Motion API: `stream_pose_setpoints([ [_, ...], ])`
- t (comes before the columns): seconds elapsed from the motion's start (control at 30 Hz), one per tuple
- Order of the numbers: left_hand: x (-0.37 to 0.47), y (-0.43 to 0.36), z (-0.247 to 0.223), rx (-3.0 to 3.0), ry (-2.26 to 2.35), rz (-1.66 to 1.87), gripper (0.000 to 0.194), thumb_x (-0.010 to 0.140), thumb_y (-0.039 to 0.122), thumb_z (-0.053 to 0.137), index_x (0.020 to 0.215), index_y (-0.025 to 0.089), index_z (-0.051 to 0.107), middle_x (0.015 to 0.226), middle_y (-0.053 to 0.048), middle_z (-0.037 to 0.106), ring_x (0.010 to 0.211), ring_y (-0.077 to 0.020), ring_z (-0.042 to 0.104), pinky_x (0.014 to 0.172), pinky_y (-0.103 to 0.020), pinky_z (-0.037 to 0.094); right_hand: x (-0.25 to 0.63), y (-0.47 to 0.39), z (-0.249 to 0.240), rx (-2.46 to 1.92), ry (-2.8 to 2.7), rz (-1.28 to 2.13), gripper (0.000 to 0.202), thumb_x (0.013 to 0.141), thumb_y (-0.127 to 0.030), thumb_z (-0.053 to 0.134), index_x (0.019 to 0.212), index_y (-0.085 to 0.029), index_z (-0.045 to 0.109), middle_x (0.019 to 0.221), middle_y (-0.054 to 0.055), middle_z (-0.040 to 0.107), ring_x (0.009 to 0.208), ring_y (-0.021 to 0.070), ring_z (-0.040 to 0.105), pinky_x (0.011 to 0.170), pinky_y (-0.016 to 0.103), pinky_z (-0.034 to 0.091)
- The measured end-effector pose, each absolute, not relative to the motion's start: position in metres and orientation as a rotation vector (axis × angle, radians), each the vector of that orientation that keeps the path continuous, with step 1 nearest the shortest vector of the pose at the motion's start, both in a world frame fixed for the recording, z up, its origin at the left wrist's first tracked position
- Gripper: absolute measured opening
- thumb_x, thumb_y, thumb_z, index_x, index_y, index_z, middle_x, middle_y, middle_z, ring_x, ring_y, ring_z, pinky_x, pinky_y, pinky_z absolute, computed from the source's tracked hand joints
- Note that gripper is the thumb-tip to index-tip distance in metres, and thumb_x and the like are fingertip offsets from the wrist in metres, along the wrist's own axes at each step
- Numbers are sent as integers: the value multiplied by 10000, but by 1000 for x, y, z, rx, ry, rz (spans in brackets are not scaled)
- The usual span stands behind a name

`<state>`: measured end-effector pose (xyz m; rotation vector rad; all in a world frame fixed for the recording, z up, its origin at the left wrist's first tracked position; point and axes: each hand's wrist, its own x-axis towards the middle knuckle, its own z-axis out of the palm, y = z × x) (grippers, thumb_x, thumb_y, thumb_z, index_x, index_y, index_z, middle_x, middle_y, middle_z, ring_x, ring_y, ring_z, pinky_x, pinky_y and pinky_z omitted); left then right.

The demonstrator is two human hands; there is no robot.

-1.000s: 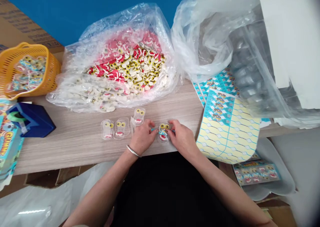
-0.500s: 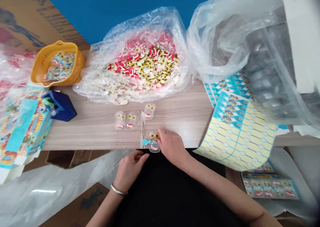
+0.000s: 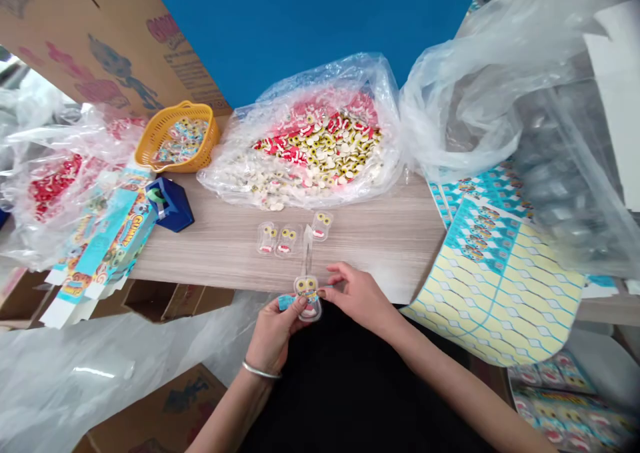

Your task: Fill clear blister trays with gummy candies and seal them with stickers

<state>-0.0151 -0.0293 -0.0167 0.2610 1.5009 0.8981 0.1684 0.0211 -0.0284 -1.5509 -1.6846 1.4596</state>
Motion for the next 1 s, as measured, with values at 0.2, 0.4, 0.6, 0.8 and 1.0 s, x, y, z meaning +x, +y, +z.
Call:
stream_pose_setpoints([
  [0.2, 1, 1, 9, 471, 1378, 1023, 336, 607, 328, 881, 834, 139, 719, 675, -33, 736, 600, -141, 669, 634, -270, 568, 193, 28, -14, -1217, -1190, 1749, 301, 845, -475, 650, 796, -178, 627, 588, -61, 492, 499, 79, 391, 477, 210, 298],
  [0.4, 29, 24, 28, 431, 1071, 902, 249, 628, 272, 875, 779, 149, 721, 713, -22, 721, 595, -109, 632, 577, -230, 537, 206, 33, -8, -973, -926, 1828, 361, 797, -513, 716, 771, -176, 588, 579, -70, 458, 490, 63, 346, 470, 203, 243],
  [0.6, 48, 32, 28, 476, 971, 757, 198, 732, 288, 807, 829, 149, 704, 700, -18, 686, 600, -109, 618, 587, -241, 541, 202, 28, -15, -811, -651, 1882, 423, 712, -529, 797, 752, -181, 560, 585, -55, 512, 468, 52, 369, 451, 191, 237],
  [0.8, 53, 32, 23, 472, 994, 752, 275, 685, 292, 842, 873, 155, 694, 717, -22, 701, 620, -131, 640, 608, -268, 557, 197, 28, -29, -739, -504, 2032, 438, 687, -514, 822, 850, -195, 570, 605, -59, 536, 433, 42, 349, 387, 171, 156],
  [1.0, 54, 34, 14, 494, 1048, 777, 296, 677, 277, 845, 854, 165, 636, 757, -21, 719, 666, -145, 666, 632, -276, 566, 207, 38, -32, -940, -585, 2085, 458, 637, -538, 824, 810, -188, 584, 553, -76, 507, 417, 51, 353, 396, 183, 214],
])
